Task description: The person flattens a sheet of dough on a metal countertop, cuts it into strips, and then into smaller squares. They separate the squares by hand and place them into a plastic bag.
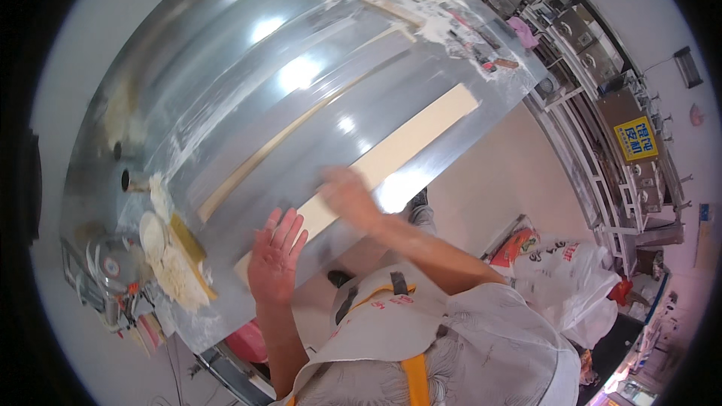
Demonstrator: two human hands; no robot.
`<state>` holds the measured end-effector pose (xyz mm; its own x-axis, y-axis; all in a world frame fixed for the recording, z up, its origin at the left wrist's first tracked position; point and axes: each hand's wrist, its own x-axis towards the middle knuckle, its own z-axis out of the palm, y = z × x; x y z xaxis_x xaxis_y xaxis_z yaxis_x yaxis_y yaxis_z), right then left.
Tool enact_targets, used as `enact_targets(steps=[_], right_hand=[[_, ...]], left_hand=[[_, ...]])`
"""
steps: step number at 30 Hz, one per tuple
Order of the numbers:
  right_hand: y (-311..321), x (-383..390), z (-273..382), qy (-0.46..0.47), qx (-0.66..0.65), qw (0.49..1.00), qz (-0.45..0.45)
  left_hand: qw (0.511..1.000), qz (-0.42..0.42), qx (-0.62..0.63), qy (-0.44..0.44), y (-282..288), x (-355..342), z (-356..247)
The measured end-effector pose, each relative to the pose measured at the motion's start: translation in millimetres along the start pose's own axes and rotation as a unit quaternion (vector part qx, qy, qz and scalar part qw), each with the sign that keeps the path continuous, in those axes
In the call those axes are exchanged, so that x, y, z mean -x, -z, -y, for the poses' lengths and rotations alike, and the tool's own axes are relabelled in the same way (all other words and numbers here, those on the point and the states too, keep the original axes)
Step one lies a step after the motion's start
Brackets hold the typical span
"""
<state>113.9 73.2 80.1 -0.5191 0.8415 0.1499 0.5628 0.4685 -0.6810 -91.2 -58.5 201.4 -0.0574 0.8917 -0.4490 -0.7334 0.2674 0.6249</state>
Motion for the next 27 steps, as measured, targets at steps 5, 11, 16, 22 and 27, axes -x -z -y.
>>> enact_targets(steps=[5,11,16,22,27], right_hand=[[194.9,-13.3,-316.1,-0.145,0.180,0.936,-0.265],[309.5,-63.4,-462.1,-0.262,0.324,0.874,-0.250],[319.2,-79.7,-475.4,-0.225,0.252,0.921,-0.196],[286.3,-149.4,-452.4,-0.207,0.177,0.941,-0.201],[321.3,-122.9,-496.1,-0.149,0.267,0.948,-0.090]], left_hand=[[0.928,-0.087,-0.360,-0.032,-81.1,-113.8,103.2],[0.921,-0.114,-0.370,0.034,-195.7,-195.0,183.4],[0.899,-0.128,-0.413,0.061,-247.7,-233.1,196.8],[0.885,-0.114,-0.447,0.068,-281.1,-272.5,211.0],[0.881,-0.115,-0.452,0.077,-279.0,-282.8,212.8]])
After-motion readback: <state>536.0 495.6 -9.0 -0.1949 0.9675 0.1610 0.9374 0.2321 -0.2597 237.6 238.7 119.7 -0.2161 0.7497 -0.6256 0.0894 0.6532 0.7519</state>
